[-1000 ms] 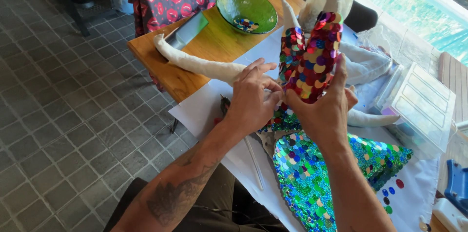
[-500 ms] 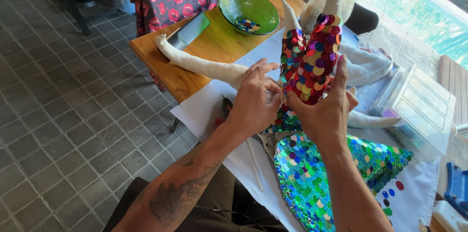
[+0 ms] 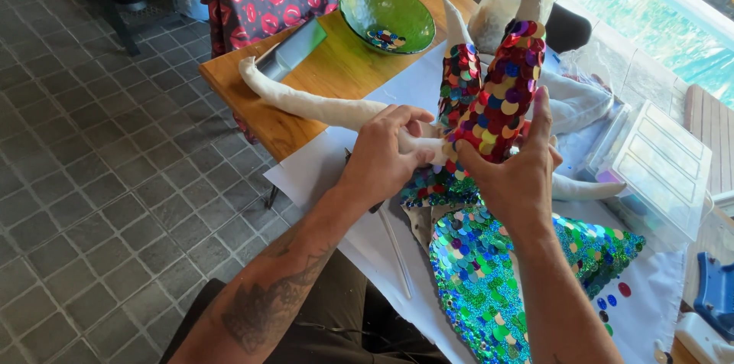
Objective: Decorating a stuffed craft object by gluing sequins onto it using a hot glue gun
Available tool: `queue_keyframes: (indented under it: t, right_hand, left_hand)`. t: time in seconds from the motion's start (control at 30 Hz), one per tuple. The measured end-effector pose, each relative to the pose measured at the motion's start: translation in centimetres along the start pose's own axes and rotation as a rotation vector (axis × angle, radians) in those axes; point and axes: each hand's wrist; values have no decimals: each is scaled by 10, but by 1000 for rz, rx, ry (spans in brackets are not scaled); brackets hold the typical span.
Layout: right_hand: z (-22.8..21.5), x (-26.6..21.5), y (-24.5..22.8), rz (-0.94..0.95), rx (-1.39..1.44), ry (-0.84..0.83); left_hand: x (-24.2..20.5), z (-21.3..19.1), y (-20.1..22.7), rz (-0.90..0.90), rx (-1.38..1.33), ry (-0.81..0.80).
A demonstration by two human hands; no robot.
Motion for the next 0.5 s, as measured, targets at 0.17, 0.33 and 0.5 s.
queue_keyframes:
  t: [0.17, 0.33, 0.5]
  right_hand:
    - [0, 1, 0, -2, -11, 6]
    - [-2, 6, 5, -69, 107, -2]
    - [-4, 4, 10, -91, 324, -11]
  left_hand:
    - [-2, 0, 0, -81, -68, 19]
    - [-2, -3, 23, -403, -434, 26]
    - [-1, 24, -1, -345, -545, 49]
Point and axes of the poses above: each hand's wrist, its own x-axis towards the middle knuckle, its own z-axis out of the palm, y = z × x, and after that the axes turned 2 degrees about -x, right-handed
